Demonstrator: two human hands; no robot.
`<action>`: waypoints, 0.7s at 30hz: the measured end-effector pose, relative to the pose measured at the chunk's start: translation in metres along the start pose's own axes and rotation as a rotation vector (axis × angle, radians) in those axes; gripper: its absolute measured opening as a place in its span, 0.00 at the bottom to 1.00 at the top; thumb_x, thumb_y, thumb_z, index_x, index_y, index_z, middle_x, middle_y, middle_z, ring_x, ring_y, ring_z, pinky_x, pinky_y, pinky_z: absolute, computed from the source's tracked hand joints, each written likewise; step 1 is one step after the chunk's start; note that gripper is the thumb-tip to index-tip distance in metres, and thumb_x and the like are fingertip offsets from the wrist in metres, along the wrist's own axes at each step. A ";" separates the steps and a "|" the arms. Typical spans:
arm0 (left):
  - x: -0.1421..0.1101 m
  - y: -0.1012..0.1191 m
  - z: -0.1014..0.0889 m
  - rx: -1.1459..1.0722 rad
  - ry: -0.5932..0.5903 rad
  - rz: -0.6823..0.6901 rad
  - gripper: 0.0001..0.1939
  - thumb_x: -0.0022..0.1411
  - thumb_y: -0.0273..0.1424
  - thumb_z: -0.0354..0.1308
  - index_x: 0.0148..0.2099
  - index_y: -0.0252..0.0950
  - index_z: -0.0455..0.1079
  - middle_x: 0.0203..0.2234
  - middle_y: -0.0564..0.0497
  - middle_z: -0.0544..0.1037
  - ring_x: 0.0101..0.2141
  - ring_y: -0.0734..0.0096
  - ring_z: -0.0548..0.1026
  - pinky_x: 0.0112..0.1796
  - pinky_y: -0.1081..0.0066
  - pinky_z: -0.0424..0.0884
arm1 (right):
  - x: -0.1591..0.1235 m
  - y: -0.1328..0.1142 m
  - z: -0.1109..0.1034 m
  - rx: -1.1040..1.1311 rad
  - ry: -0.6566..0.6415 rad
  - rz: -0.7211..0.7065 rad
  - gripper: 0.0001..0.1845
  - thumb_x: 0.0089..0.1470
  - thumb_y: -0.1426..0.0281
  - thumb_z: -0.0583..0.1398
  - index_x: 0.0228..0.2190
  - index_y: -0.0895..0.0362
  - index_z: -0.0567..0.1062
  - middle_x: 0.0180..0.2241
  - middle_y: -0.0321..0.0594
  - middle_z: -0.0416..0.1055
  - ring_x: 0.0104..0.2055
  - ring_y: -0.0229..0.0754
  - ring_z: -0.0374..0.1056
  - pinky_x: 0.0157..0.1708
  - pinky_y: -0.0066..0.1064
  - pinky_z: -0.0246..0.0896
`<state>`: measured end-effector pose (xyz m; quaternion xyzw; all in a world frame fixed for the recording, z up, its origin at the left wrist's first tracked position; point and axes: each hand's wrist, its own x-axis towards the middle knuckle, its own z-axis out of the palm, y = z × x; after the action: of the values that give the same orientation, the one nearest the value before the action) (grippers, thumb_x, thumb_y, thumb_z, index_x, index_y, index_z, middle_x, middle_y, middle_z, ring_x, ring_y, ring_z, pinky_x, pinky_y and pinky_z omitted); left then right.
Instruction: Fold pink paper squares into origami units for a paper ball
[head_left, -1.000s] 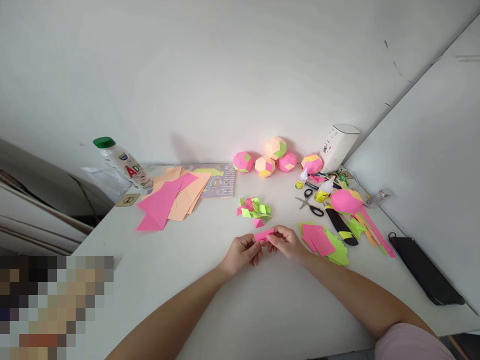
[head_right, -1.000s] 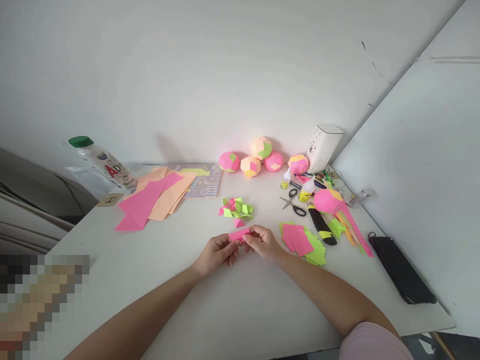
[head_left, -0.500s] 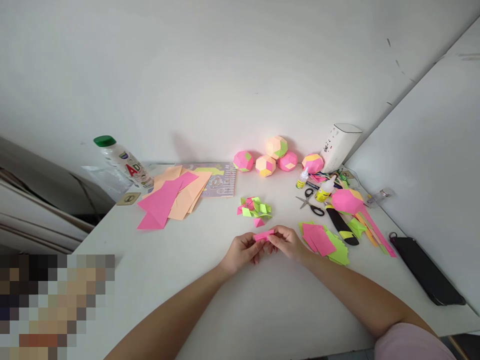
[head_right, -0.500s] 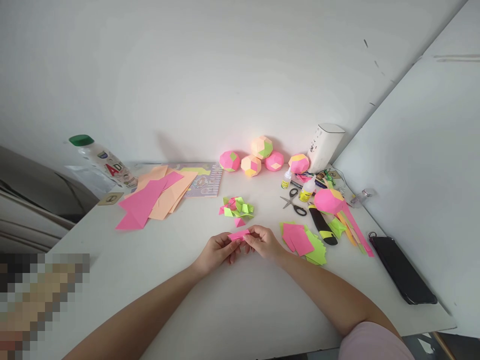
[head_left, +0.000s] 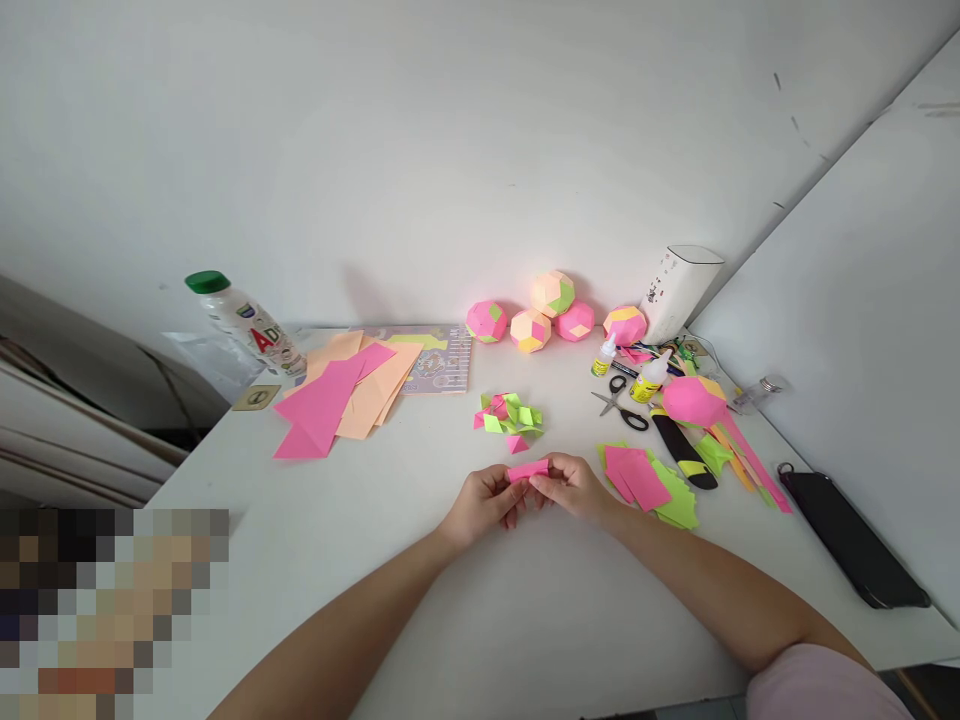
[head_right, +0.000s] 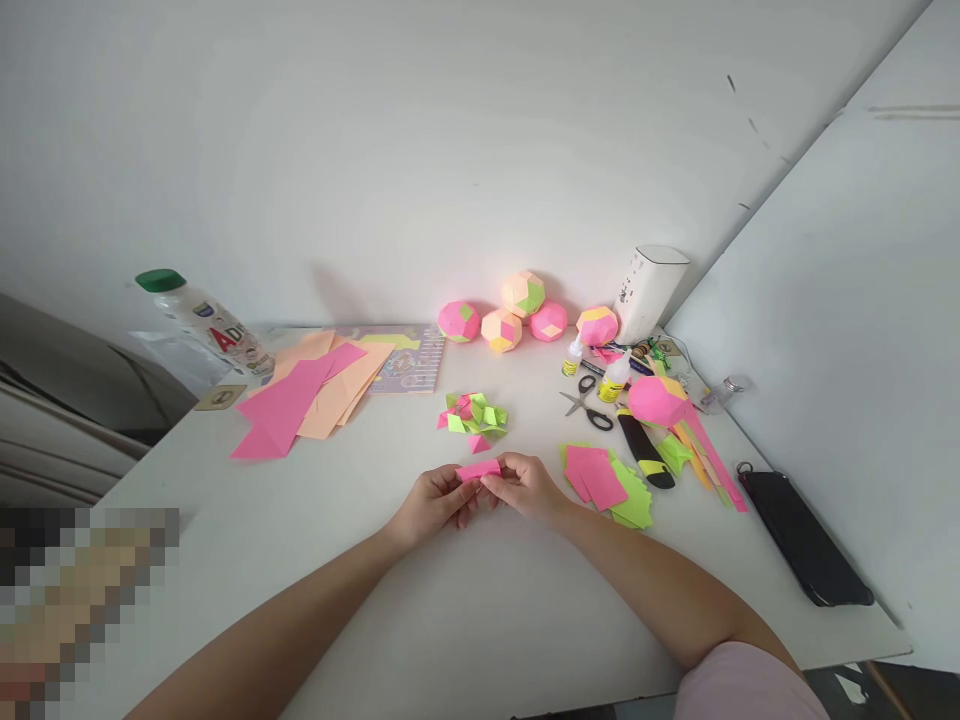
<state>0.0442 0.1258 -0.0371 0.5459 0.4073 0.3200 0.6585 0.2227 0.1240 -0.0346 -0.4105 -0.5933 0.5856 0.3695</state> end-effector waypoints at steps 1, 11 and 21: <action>0.000 0.000 0.000 0.002 -0.001 0.003 0.18 0.54 0.45 0.55 0.29 0.33 0.64 0.18 0.55 0.69 0.15 0.78 0.67 0.16 0.77 0.61 | 0.000 0.001 0.000 0.000 0.002 0.004 0.15 0.51 0.60 0.58 0.33 0.60 0.71 0.25 0.39 0.71 0.25 0.37 0.68 0.26 0.30 0.64; 0.000 -0.001 0.000 0.001 -0.004 -0.003 0.18 0.54 0.44 0.55 0.28 0.32 0.63 0.18 0.55 0.69 0.15 0.79 0.66 0.16 0.77 0.61 | 0.001 0.004 0.000 0.046 -0.015 0.002 0.14 0.52 0.62 0.59 0.33 0.61 0.71 0.25 0.39 0.71 0.26 0.37 0.68 0.27 0.30 0.66; 0.000 0.000 0.000 -0.002 -0.005 0.001 0.19 0.54 0.45 0.55 0.28 0.33 0.63 0.17 0.55 0.69 0.14 0.79 0.66 0.16 0.78 0.61 | 0.001 0.003 -0.001 0.034 -0.019 0.015 0.14 0.52 0.61 0.58 0.33 0.61 0.71 0.25 0.39 0.71 0.26 0.37 0.68 0.27 0.30 0.67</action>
<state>0.0441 0.1254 -0.0370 0.5462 0.4048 0.3195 0.6601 0.2234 0.1247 -0.0377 -0.4032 -0.5835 0.6022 0.3665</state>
